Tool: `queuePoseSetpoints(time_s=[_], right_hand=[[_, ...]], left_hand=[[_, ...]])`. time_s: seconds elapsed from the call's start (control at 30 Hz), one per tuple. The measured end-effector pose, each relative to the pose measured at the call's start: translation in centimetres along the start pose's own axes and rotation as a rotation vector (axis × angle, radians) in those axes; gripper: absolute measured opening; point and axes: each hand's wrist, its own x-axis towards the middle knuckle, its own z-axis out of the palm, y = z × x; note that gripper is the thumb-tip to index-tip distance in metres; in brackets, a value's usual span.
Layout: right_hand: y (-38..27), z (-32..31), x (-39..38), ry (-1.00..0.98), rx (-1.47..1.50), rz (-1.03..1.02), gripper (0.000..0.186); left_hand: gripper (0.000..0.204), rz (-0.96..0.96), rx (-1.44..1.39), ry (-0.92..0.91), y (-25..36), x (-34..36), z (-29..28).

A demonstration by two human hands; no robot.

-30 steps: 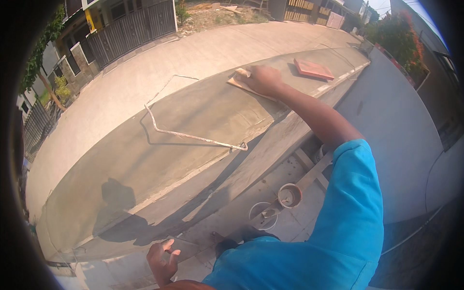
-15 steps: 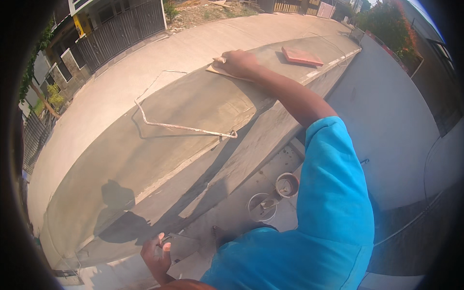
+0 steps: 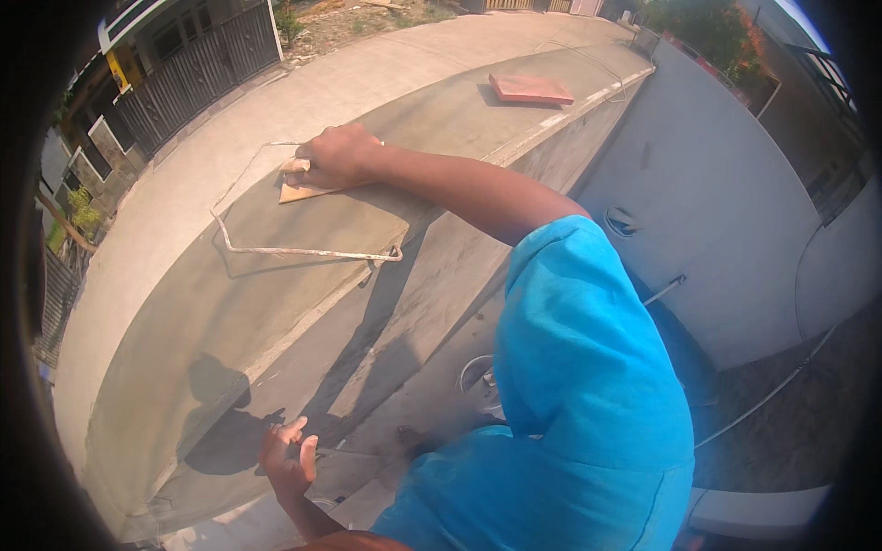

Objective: The person smooths a freshly poured concrete surface on a curved roof using a pink float and a wooden trowel. They repeatedly rub and level the wet concrete, occasionally switching tools and repositioning to reach different sections of the curved surface.

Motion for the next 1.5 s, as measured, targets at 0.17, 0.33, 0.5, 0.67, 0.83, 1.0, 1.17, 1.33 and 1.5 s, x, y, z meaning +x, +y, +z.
queuePoseSetpoints(time_s=[0.17, 0.33, 0.5, 0.67, 0.83, 1.0, 1.17, 1.33, 1.5], right_hand=[[-0.1, -1.8, -7.0, -0.168, 0.069, -0.244, 0.049], [8.9, -2.6, -4.4, 0.01, -0.016, 0.183, 0.05], [-2.3, -1.3, -4.0, -0.137, 0.049, -0.125, 0.049], [10.5, -3.6, -8.4, 0.005, -0.014, 0.257, 0.051], [6.6, -1.5, -1.8, 0.064, -0.012, 0.293, 0.054], [1.2, -2.4, -7.6, -0.15, 0.086, -0.021, 0.053], [14.5, -3.1, -5.8, 0.065, -0.116, 0.403, 0.051], [0.6, -0.6, -2.5, 0.01, -0.02, -0.019, 0.051], [8.8, -3.1, -8.3, 0.027, -0.049, 0.274, 0.046]], left_hand=[[0.028, -0.166, 0.156, -0.056, -2.1, -6.0, -0.2], [0.027, -0.143, 0.105, -0.093, -2.2, -5.2, -0.3], [0.025, -0.055, 0.21, -0.084, -1.3, -1.6, 0.1], [0.024, -0.49, 0.133, -0.028, -3.8, -9.0, -2.1], [0.022, -0.181, 0.152, -0.033, -1.0, -2.8, -0.1], [0.02, -0.433, 0.225, -0.059, -2.2, -7.5, -1.4], [0.018, -0.433, 0.131, -0.054, -3.0, -8.8, -1.5], [0.018, -0.206, 0.167, -0.062, -1.3, -2.9, 0.9], [0.018, -0.642, 0.08, -0.015, -2.9, -10.7, -0.4]])
